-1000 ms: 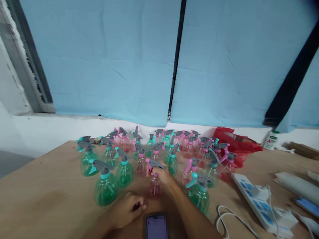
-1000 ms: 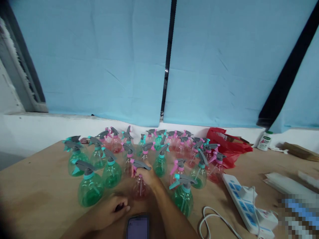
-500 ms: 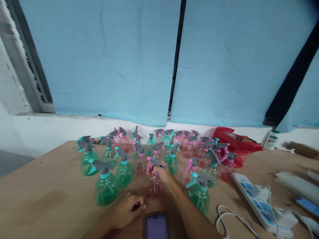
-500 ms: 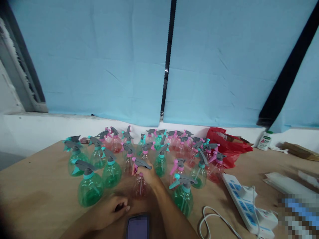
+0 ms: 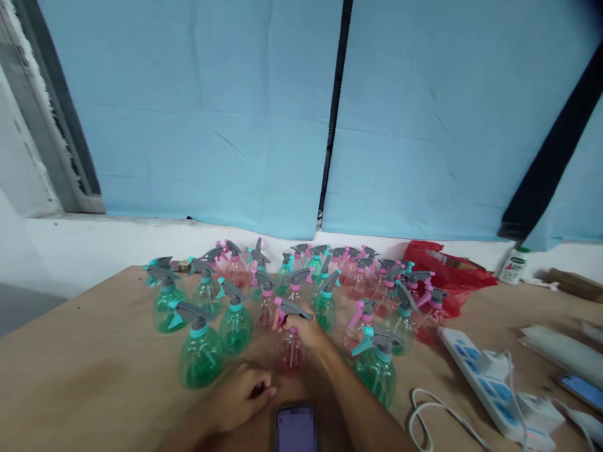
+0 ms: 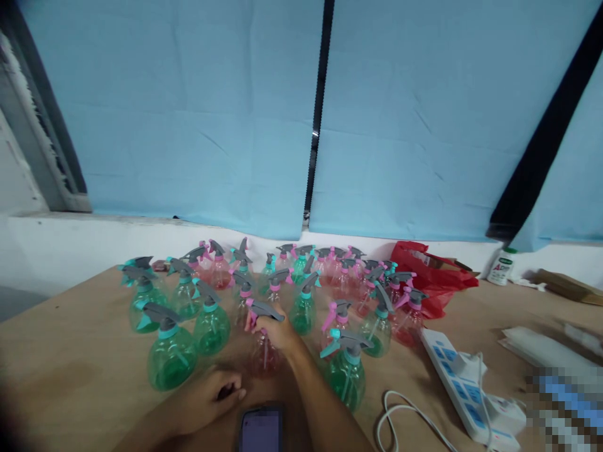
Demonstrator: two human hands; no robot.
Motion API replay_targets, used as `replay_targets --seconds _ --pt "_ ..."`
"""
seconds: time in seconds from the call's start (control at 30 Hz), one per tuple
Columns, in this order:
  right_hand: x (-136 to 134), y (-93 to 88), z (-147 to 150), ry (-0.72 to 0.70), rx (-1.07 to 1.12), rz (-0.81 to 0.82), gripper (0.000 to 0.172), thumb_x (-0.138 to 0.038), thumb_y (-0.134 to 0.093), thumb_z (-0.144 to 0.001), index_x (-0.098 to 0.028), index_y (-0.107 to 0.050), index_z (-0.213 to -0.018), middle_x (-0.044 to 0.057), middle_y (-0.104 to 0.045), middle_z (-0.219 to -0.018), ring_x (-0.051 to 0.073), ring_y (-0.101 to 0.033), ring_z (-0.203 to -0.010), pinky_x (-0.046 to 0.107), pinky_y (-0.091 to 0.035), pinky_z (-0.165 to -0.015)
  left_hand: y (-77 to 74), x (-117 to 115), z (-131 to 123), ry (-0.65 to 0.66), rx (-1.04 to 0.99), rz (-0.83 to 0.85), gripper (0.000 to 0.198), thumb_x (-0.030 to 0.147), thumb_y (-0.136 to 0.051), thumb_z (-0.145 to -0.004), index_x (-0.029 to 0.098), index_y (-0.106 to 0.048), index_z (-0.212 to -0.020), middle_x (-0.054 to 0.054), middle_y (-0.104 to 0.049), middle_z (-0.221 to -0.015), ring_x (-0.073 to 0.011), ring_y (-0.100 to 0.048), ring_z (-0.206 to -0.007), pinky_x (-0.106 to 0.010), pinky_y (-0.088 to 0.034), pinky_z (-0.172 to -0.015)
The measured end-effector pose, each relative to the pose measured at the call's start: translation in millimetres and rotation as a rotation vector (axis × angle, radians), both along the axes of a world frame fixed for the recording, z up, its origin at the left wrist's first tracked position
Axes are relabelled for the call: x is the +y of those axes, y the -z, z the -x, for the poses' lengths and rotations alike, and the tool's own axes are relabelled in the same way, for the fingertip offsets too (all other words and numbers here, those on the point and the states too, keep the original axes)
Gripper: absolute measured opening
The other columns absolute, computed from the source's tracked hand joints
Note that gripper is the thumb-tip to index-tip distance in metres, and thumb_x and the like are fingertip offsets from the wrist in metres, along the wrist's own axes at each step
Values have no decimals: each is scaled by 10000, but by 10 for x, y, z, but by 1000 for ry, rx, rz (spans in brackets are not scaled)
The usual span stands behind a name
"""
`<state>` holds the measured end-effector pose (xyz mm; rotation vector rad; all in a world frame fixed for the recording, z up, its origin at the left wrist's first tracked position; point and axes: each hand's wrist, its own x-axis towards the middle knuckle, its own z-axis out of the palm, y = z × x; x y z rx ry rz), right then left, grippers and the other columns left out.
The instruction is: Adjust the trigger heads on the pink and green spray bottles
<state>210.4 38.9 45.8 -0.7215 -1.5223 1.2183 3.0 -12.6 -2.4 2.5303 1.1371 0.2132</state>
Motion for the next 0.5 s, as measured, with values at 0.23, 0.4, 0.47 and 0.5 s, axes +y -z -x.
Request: replay_targets --seconds 0.23,0.4,0.47,0.5 --pt "8 14 -2 -22 -8 12 278 -283 -515 -589 -225 -747 -731 -8 -632 -611 151 -485 -593 251 -344 -561 54 22 15 7 -8 2 375 461 -480 -1027 204 -584 -775 32 -615 -712 -127 -525 -665 -261 -277 -601" --pt "26 75 22 42 45 22 184 -258 -528 -606 -204 -703 -620 2 -628 -590 147 -502 -584 254 -371 -564 73 28 29 10 -12 -13 361 456 -485 -1023 205 -585 -782 29 -617 -725 -134 -531 -678 -258 -297 -612" --pt "28 80 30 41 39 0 185 -255 -532 -630 -202 -710 -632 6 -648 -615 144 -508 -584 251 -377 -565 72 29 29 1 -11 -21 346 444 -498 -1014 206 -589 -780 28 -621 -728 -137 -533 -686 -259 -302 -619" --pt "28 83 32 33 32 -13 193 -253 -535 -642 -203 -721 -659 8 -665 -641 143 -513 -586 249 -379 -565 71 29 27 -3 -11 -25 337 437 -505 -1010 206 -593 -781 28 -622 -729 -137 -534 -688 -259 -304 -621"
